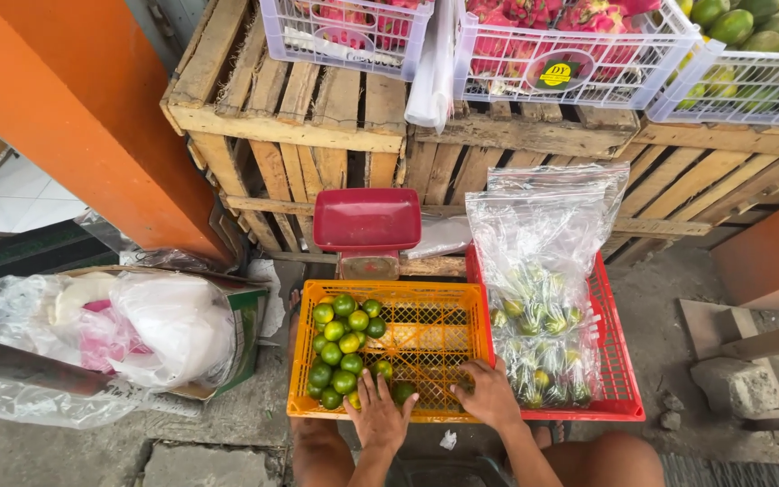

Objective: Bagging small green citrus fruits from a crate into plastic bags and weighing them.

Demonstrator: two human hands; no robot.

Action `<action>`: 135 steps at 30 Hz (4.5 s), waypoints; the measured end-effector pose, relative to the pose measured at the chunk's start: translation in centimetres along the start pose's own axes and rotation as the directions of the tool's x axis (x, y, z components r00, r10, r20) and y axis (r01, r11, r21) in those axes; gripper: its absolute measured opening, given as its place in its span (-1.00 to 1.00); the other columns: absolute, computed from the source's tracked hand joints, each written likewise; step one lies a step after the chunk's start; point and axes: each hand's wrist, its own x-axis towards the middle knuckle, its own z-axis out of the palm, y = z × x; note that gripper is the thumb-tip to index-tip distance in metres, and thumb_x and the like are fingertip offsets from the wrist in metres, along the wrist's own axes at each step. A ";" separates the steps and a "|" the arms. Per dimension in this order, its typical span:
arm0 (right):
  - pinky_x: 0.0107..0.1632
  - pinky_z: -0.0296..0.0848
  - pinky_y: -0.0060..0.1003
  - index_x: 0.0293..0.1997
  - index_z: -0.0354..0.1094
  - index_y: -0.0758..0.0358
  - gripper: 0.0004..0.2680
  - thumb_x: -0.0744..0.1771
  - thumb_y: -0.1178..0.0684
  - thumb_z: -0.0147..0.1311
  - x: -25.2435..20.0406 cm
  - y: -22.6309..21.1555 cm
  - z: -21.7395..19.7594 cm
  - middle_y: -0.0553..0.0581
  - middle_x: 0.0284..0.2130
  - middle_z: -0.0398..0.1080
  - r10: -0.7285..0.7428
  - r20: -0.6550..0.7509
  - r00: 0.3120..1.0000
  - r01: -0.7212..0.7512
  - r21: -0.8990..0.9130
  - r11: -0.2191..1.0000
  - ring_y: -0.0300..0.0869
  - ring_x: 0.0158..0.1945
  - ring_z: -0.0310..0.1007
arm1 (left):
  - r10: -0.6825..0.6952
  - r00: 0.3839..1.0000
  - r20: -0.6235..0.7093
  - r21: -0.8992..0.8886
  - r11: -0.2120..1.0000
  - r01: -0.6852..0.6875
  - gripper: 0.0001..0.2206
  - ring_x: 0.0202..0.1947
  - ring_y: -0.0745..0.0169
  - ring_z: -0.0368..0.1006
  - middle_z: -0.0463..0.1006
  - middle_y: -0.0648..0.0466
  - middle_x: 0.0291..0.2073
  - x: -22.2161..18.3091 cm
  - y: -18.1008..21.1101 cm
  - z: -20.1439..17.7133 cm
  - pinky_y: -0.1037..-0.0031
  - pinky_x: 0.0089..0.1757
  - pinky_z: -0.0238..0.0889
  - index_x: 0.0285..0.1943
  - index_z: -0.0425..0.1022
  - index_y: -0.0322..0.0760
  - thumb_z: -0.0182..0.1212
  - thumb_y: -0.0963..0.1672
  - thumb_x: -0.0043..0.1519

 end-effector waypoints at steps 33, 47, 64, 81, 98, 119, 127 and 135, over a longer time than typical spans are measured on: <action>0.48 -0.12 0.04 0.06 0.48 0.15 -0.67 0.29 -0.19 0.14 0.2 0.6 0.5 0.07 0.05 0.52 -0.028 -0.029 0.999 0.028 -0.018 0.999 -0.15 0.18 0.46 | 0.125 0.992 0.010 0.004 0.992 -0.125 -0.30 0.53 -0.04 -0.15 0.07 0.09 0.52 -1.0 -0.2 -1.4 -0.35 0.30 -0.36 -0.01 0.66 0.06 -0.55 0.24 0.37; 0.48 0.06 -0.11 0.06 0.51 0.04 -0.73 0.30 -0.14 0.18 -0.6 -1.2 -1.3 -0.01 -0.01 0.56 0.057 -0.035 0.998 -0.056 0.029 0.998 0.01 0.16 0.51 | 0.199 0.932 -0.302 -0.028 0.976 -0.217 -0.48 0.51 -0.24 -0.18 -0.03 -0.11 0.52 0.0 -7.0 -5.6 -0.08 0.32 -0.08 0.49 0.20 -0.03 0.02 0.07 0.36; 0.46 0.15 0.10 0.40 0.14 0.05 -0.55 0.37 -0.23 0.07 2.2 -12.1 0.9 0.18 0.34 0.22 0.069 0.252 0.965 -0.077 0.020 0.997 0.08 0.41 0.16 | 0.042 0.998 -0.039 0.130 0.991 -0.037 -0.22 0.57 -0.41 -0.51 -0.70 -0.20 0.59 2.2 -7.6 -6.2 -0.20 0.33 -0.26 0.63 -0.68 0.30 -0.18 0.18 0.38; 0.08 0.62 -0.27 0.15 0.43 0.05 -0.79 0.40 0.07 -0.04 12.8 -15.1 -6.3 0.11 0.11 0.47 0.073 0.544 0.836 -0.375 0.469 0.800 -0.17 -0.01 0.53 | 0.062 0.980 -0.189 0.058 0.997 -0.052 -0.24 0.52 -0.32 -0.29 -0.48 -0.16 0.60 3.2 -8.2 -5.0 -0.21 0.27 -0.13 0.65 -0.47 0.31 -0.05 0.16 0.35; 0.39 0.25 -0.16 0.27 0.34 0.15 -0.66 0.33 0.16 0.13 29.9 -17.9 -11.1 0.31 0.23 0.26 0.053 -0.015 0.998 -0.049 0.210 0.977 0.13 0.28 0.29 | 0.039 0.996 -0.076 0.012 0.999 -0.039 -0.26 0.55 -0.30 -0.38 -0.59 -0.12 0.60 2.2 -7.9 -7.3 -0.20 0.32 -0.24 0.65 -0.53 0.31 -0.10 0.13 0.40; 0.43 0.14 0.06 0.49 0.00 -0.07 -0.51 0.37 -0.02 0.10 6.3 -12.4 5.7 0.07 0.45 -0.01 -0.071 0.408 0.910 -0.048 0.274 0.960 0.02 0.50 -0.02 | 0.027 0.994 -0.105 0.003 1.000 -0.027 -0.26 0.55 -0.28 -0.37 -0.58 -0.07 0.61 1.8 -7.8 -6.6 -0.19 0.32 -0.21 0.65 -0.50 0.32 -0.11 0.13 0.37; 0.24 0.40 -0.04 0.50 0.00 -0.08 -0.50 0.36 -0.03 0.10 6.7 -12.3 9.0 -0.08 0.51 -0.32 -0.047 0.486 0.872 -0.060 0.203 0.977 0.02 0.43 0.10 | 0.026 0.987 -0.157 0.030 0.999 -0.022 -0.26 0.54 -0.29 -0.36 -0.57 -0.05 0.62 2.7 -7.8 -5.0 -0.15 0.31 -0.20 0.65 -0.49 0.33 -0.13 0.17 0.36; 0.25 0.41 -0.04 0.42 0.03 -0.10 -0.44 0.27 -0.02 0.26 6.9 -12.0 10.1 0.03 0.43 -0.29 -0.028 0.475 0.880 -0.106 0.254 0.962 0.10 0.28 0.30 | 0.019 0.984 -0.177 0.044 0.999 -0.012 -0.23 0.53 -0.29 -0.30 -0.55 -0.05 0.62 2.8 -7.8 -4.6 -0.15 0.30 -0.17 0.65 -0.50 0.33 -0.07 0.16 0.34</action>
